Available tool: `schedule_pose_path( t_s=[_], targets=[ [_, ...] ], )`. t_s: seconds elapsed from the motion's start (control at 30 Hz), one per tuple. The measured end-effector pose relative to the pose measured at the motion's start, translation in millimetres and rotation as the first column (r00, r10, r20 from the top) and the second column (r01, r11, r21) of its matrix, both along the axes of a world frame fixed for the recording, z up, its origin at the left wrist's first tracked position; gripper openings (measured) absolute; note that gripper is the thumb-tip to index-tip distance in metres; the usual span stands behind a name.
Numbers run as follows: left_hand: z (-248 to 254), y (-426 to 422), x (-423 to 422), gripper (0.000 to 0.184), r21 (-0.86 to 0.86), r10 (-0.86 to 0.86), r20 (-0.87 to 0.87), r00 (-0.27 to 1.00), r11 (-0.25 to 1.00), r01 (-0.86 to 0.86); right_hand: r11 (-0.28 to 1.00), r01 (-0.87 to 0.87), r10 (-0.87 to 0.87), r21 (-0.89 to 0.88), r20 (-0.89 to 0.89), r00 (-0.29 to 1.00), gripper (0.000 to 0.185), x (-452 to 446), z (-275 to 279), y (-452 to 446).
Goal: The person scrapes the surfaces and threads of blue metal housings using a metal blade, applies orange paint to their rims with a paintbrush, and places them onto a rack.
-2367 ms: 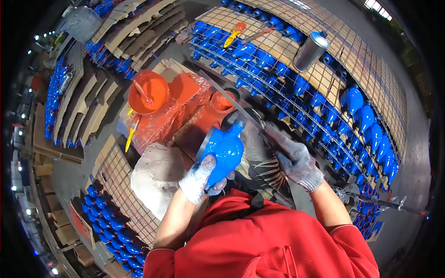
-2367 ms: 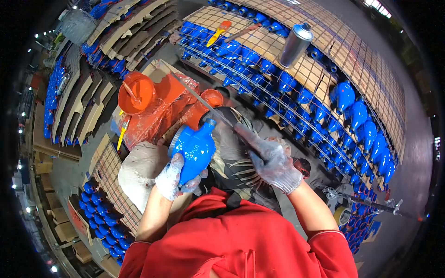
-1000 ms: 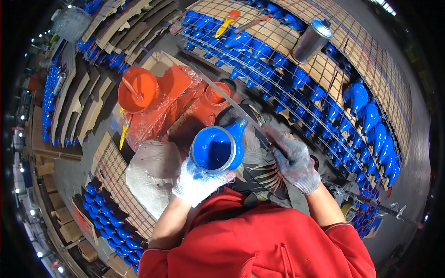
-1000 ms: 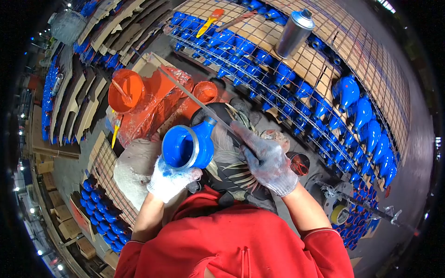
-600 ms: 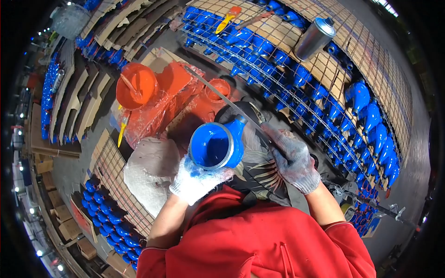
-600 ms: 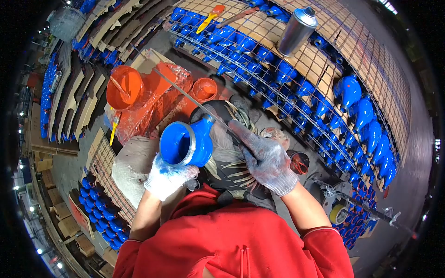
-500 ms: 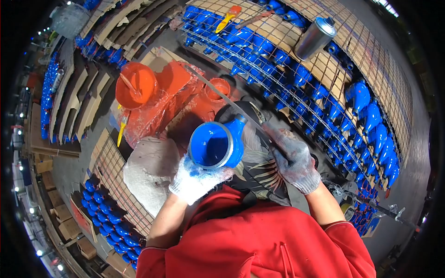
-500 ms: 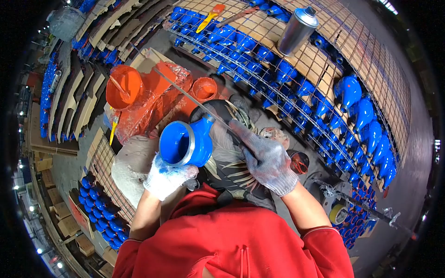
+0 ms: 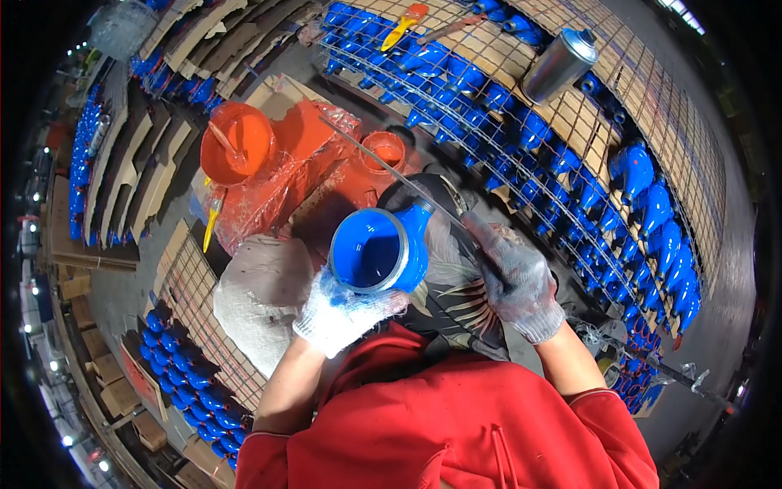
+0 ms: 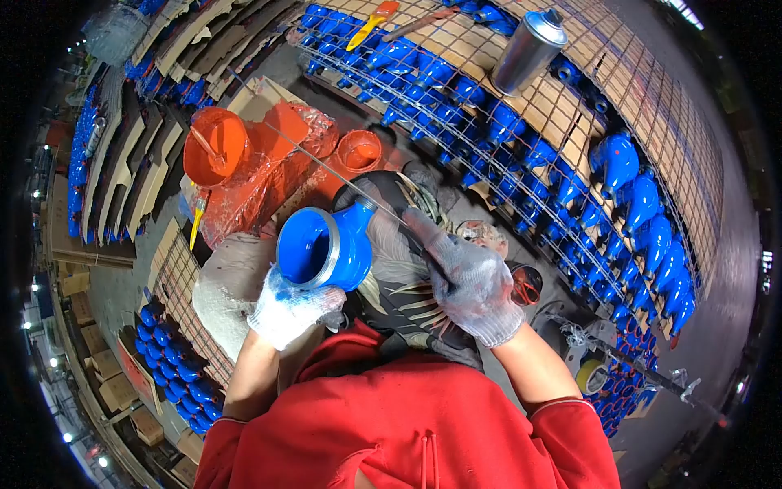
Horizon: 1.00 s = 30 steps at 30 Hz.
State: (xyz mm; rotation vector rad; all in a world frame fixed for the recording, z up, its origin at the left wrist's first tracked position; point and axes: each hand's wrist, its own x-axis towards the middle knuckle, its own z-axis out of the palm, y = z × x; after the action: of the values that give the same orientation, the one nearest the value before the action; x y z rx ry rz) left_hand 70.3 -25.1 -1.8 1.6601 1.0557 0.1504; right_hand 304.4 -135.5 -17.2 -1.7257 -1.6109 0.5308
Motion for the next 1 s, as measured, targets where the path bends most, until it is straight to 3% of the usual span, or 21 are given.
schedule_pose_path(
  t_s=[0.1, 0.17, 0.27, 0.3, 0.33, 0.37, 0.4, 0.47, 0.53, 0.57, 0.6, 0.67, 0.7, 0.73, 0.8, 0.93, 1.0],
  targets=[
    [-0.6, -0.4, 0.5, 0.064, 0.024, -0.013, -0.036, 0.999, 1.0, 0.014, 0.999, 0.027, -0.034, 0.047, 0.137, 0.99, 0.058, -3.9, -1.9, 0.2],
    [-2.4, -1.3, 0.7, 0.065, 0.059, 0.002, 0.028, 1.0, 0.998, -0.004, 0.999, 0.016, -0.026, 0.038, 0.305, 0.952, 0.062, -6.0, 2.1, 3.8],
    [-10.5, -4.5, -1.1, 0.068, 0.085, 0.013, 0.003, 1.0, 0.996, -0.014, 0.998, 0.005, -0.028, 0.07, 0.328, 0.944, 0.059, -12.3, 9.5, 17.1],
    [-13.3, -6.2, -0.6, 0.069, 0.075, 0.075, 0.021, 0.997, 0.994, -0.076, 0.998, 0.006, 0.014, -0.065, 0.3, 0.954, 0.056, -12.5, 13.3, 21.8],
    [-14.9, -8.2, 0.3, 0.071, 0.063, 0.135, 0.038, 0.99, 0.989, -0.137, 0.997, 0.018, 0.004, -0.069, 0.297, 0.955, 0.056, -12.9, 16.9, 24.4],
    [-15.2, -5.4, -1.6, 0.072, 0.181, 0.048, -0.041, 0.998, 0.983, -0.04, 0.998, -0.001, 0.02, -0.069, 0.276, 0.961, 0.053, -12.3, 19.9, 27.3],
    [-22.8, -7.8, -3.7, 0.071, 0.195, 0.092, 0.008, 0.996, 0.977, -0.092, 0.997, -0.019, 0.037, -0.071, 0.254, 0.966, 0.05, -12.5, 20.3, 29.6],
    [-19.9, -8.8, -4.1, 0.068, 0.402, -0.032, -0.092, 0.995, 0.913, 0.067, 0.988, 0.004, 0.028, -0.152, 0.207, 0.978, 0.047, -17.1, 17.0, 31.5],
    [-14.3, -15.7, 1.5, 0.062, 0.193, 0.113, 0.031, 0.993, 0.974, -0.117, 0.996, -0.091, 0.084, 0.009, 0.304, 0.949, 0.044, -18.3, 31.0, 36.6],
    [-13.6, -16.6, 1.5, 0.062, 0.14, 0.145, 0.03, 0.989, 0.979, -0.148, 0.997, -0.077, 0.078, -0.004, 0.077, 0.994, 0.05, -21.6, 22.3, 34.7],
    [-12.6, -15.9, 2.5, 0.062, 0.089, 0.166, 0.029, 0.986, 0.982, -0.168, 0.997, -0.07, 0.07, 0.007, 0.08, 0.994, 0.05, -21.4, 18.5, 31.3],
    [-12.7, -18.3, 2.0, 0.065, 0.04, 0.161, 0.088, 0.983, 0.986, -0.165, 0.997, -0.068, 0.076, -0.034, 0.418, 0.905, 0.057, -13.1, 13.3, 23.7],
    [-19.2, -20.2, -2.2, 0.068, 0.315, -0.04, 0.12, 0.992, 0.949, 0.001, 0.996, -0.014, 0.042, -0.093, 0.311, 0.95, 0.063, -13.2, 9.1, 16.9],
    [-22.4, -22.7, -3.0, 0.074, 0.331, -0.062, 0.058, 0.996, 0.943, 0.04, 0.992, -0.02, 0.036, -0.128, 0.123, 0.992, 0.063, -12.0, 14.6, 10.3],
    [-24.8, -26.7, -0.3, 0.081, 0.134, 0.048, 0.162, 0.986, 0.988, -0.07, 0.996, -0.017, 0.043, -0.086, 0.305, 0.952, 0.067, -5.0, 4.0, 1.1],
    [-18.2, -24.3, 3.2, 0.086, 0.251, -0.127, 0.004, 0.992, 0.96, 0.122, 0.999, -0.027, 0.014, 0.042, 0.278, 0.96, 0.07, -3.9, 1.2, -10.2],
    [-17.7, -27.3, 6.8, 0.071, 0.339, -0.148, 0.017, 0.989, 0.931, 0.133, 0.999, 0.021, -0.032, 0.047, 0.236, 0.971, 0.069, -6.2, -2.7, -18.3]
  ],
)
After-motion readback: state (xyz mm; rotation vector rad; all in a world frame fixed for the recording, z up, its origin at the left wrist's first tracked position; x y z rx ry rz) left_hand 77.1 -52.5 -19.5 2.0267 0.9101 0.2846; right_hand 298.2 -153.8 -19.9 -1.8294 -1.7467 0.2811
